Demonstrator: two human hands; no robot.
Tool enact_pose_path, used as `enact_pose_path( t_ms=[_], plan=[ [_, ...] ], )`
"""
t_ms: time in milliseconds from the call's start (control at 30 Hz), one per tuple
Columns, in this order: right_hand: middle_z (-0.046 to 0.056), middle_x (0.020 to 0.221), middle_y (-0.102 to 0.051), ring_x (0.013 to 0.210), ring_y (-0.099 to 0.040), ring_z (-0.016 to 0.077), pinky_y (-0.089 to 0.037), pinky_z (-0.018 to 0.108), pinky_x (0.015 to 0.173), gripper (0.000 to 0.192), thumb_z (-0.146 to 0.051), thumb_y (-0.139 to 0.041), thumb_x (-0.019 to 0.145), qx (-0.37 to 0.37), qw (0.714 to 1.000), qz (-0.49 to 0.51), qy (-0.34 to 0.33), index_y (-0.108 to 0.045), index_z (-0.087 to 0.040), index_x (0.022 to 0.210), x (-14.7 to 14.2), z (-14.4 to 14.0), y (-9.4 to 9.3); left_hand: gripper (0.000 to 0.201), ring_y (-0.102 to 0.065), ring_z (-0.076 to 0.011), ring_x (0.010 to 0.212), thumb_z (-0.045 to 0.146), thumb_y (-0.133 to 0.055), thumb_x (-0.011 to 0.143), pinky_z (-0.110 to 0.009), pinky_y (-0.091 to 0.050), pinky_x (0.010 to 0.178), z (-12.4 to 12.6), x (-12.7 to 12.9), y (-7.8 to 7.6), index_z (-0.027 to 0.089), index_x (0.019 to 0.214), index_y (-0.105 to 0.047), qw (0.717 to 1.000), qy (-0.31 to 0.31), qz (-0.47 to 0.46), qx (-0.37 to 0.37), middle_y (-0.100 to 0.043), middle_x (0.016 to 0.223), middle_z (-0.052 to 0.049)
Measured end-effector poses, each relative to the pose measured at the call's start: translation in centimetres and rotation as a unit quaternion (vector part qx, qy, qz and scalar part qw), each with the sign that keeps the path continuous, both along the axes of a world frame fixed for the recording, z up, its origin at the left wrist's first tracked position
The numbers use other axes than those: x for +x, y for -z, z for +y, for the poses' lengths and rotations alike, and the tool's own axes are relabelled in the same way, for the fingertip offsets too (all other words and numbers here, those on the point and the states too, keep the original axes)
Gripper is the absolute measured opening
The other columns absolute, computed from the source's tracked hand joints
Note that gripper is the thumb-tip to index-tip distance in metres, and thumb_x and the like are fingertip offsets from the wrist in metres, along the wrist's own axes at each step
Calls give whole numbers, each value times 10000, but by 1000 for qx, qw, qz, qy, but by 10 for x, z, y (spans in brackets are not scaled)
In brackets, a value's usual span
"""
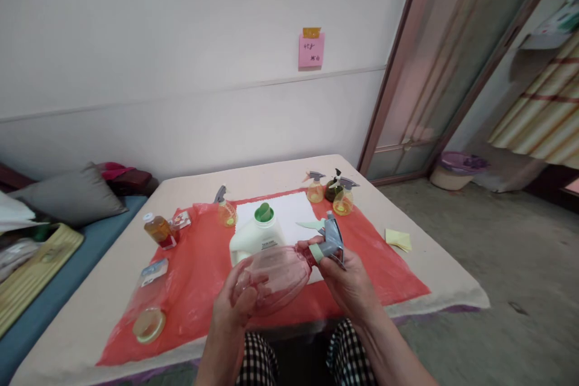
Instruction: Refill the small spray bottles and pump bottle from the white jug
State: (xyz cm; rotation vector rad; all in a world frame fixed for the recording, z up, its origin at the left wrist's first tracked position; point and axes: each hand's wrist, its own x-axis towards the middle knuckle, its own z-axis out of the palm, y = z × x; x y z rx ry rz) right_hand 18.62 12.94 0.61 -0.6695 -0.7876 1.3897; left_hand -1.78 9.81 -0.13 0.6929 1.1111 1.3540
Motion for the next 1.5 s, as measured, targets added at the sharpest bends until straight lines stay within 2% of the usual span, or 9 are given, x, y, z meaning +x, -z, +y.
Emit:
enact_pose_path(
  t_ms=[200, 367, 467, 567, 733, 1000, 1167, 1333, 1500],
  plan=[
    [82, 928, -779, 892, -726, 240, -512, 411, 953, 391, -419, -881, 641, -75, 994, 69, 28, -755, -195, 936, -12, 1, 2, 806, -570, -348, 1245, 257, -933, 492, -450, -475, 1031, -18, 20, -5, 290, 1232, -617, 986, -81, 81, 121, -602, 1368, -112],
    [110, 930, -784, 853, -729, 214, -551, 354, 859, 343, -481, -793, 746, -116, 987, 103, 39, -756, -161, 866, -17, 1, 5, 302, -385, -361, 1423, 223, -891, 590, -525, -281, 1184, -27, 29, 29, 269, 830, -714, 939, -60, 254, 224, -600, 1335, -104],
    [94, 900, -787, 840, -729, 206, -553, 357, 865, 324, -477, -809, 729, -109, 984, 112, 84, -751, -176, 834, -11, 2, 4, 609, -295, -409, 1464, 300, -966, 450, -551, -285, 1175, -30, 34, 39, 266, 1004, -716, 935, -7, 247, 253, -561, 1383, -134],
    [94, 911, -785, 866, -732, 230, -540, 430, 935, 337, -484, -814, 723, -86, 985, 96, 115, -750, -180, 855, -4, 2, 4, 948, -350, -393, 1438, 518, -908, 532, -494, -398, 1109, -34, 42, 29, 264, 1365, -532, 971, -28, 139, 191, -478, 1473, -163],
    [99, 1013, -777, 976, -723, 251, -479, 493, 1050, 342, -469, -797, 752, -55, 991, 52, 107, -752, -197, 954, 0, 0, 7, 793, -693, -325, 975, 711, -610, 784, -421, -574, 733, -30, 44, 12, 253, 1420, -488, 992, 111, -21, -64, -666, 1201, -184],
    [87, 989, -778, 934, -726, 240, -474, 499, 1052, 324, -492, -787, 753, -77, 987, 79, 121, -754, -214, 917, -5, -3, 2, 742, -396, -380, 1410, 292, -938, 527, -482, -328, 1158, -32, 52, 26, 276, 1213, -657, 971, -50, 138, 187, -494, 1487, -134],
    [95, 1058, -764, 1007, -704, 257, -456, 499, 1069, 344, -508, -752, 783, -50, 994, 27, 89, -761, -220, 970, 4, -8, 13, 844, -400, -383, 1410, 502, -842, 641, -515, -355, 1138, -29, 42, 19, 279, 1396, -536, 991, 5, 60, 121, -501, 1477, -135],
    [80, 1172, -729, 1149, -646, 293, -456, 486, 1070, 333, -457, -714, 826, 5, 977, -202, 63, -744, -271, 1101, 0, -26, 16, 934, -380, -443, 1395, 170, -931, 412, -577, -214, 1195, -31, 26, 7, 278, 1297, -653, 955, -8, 257, 147, -550, 1432, -124],
    [60, 1350, -647, 1280, -574, 332, -502, 459, 1037, 604, -356, -799, 734, 80, 957, -276, -46, -632, -337, 1314, -21, -41, 8, 701, -536, -427, 1238, 100, -876, 464, -544, -370, 1110, -29, 12, 8, 253, 1134, -738, 974, 18, 202, 104, -668, 1227, -148]
  ],
)
